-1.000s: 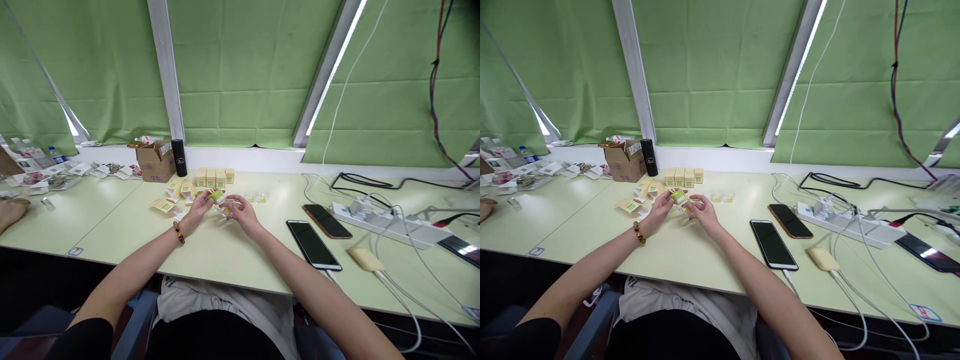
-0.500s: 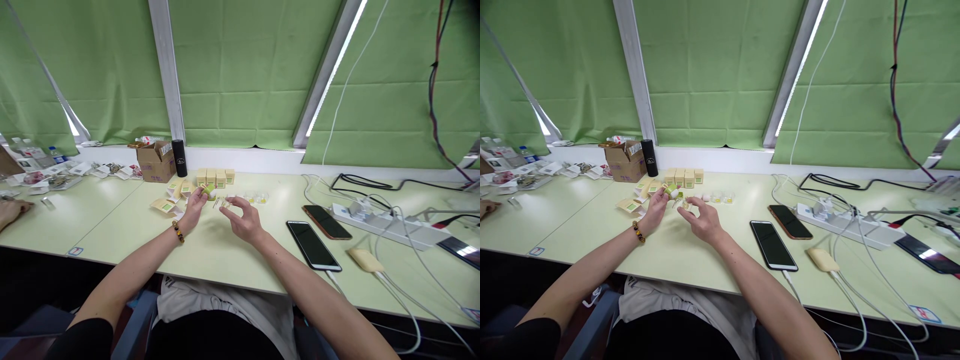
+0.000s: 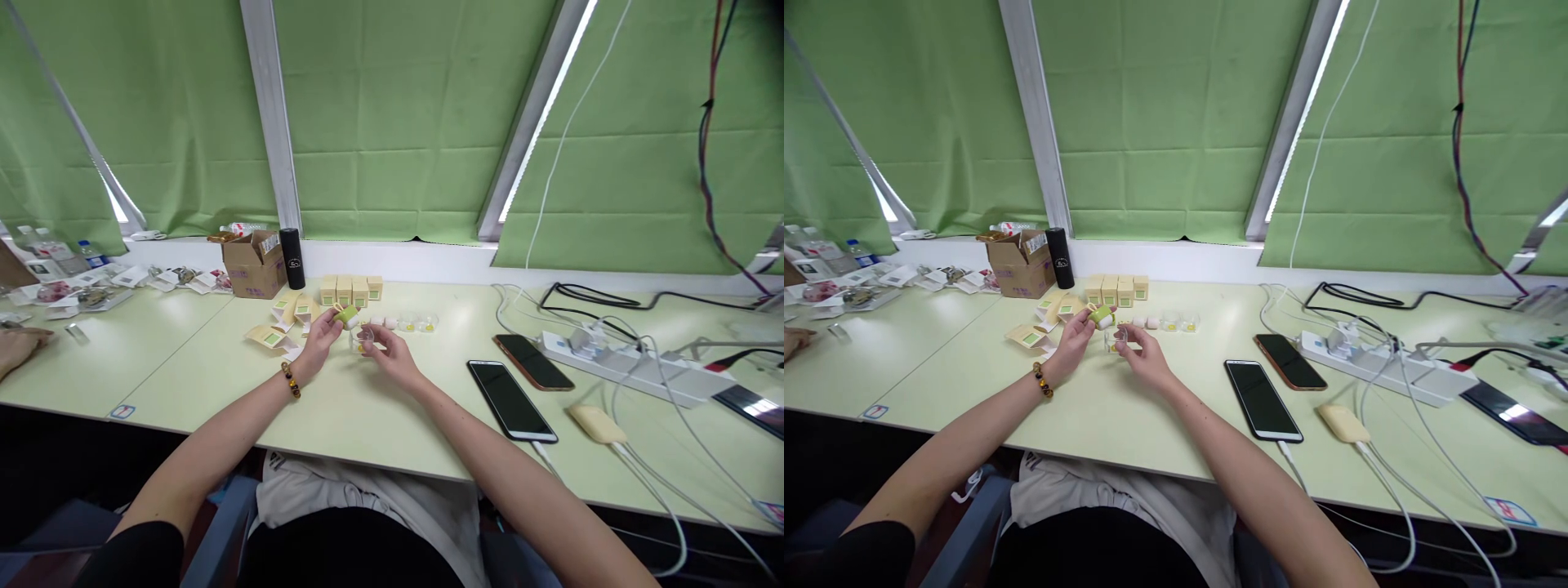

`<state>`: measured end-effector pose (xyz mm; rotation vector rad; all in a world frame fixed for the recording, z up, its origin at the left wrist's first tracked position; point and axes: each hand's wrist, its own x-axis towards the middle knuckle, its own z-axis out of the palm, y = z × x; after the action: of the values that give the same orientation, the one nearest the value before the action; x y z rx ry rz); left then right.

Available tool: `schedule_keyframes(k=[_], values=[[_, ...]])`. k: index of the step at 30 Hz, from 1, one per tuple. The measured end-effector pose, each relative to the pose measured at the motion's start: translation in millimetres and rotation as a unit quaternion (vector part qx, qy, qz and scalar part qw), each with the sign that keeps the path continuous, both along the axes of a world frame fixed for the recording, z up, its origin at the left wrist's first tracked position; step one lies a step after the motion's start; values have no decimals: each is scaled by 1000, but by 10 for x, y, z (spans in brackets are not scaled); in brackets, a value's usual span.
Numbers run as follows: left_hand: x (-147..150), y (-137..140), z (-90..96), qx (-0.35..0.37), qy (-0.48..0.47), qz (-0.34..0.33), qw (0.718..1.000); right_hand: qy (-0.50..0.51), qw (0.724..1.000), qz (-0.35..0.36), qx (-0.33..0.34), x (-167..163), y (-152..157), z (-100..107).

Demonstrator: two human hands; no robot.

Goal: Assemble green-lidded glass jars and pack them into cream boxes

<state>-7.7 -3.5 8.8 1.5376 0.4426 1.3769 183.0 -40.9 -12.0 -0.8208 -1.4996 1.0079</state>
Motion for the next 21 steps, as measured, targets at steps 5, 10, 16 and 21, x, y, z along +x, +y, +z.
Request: schedule_keyframes(k=[5,10,16,21], values=[[-6,-38,-15,14,52,-35,998,75,992,91,-45,-4,18,5],[-25,-38,-40,24,89,-58,994,94,986,129,-44,-20,-9,40],[-40,-58,-31,16,117,-75,990,119,981,145,-46,-16,20,16],[-62,-43,-46,13,123,-85,989,131,979,149,-42,-10,50,-21]])
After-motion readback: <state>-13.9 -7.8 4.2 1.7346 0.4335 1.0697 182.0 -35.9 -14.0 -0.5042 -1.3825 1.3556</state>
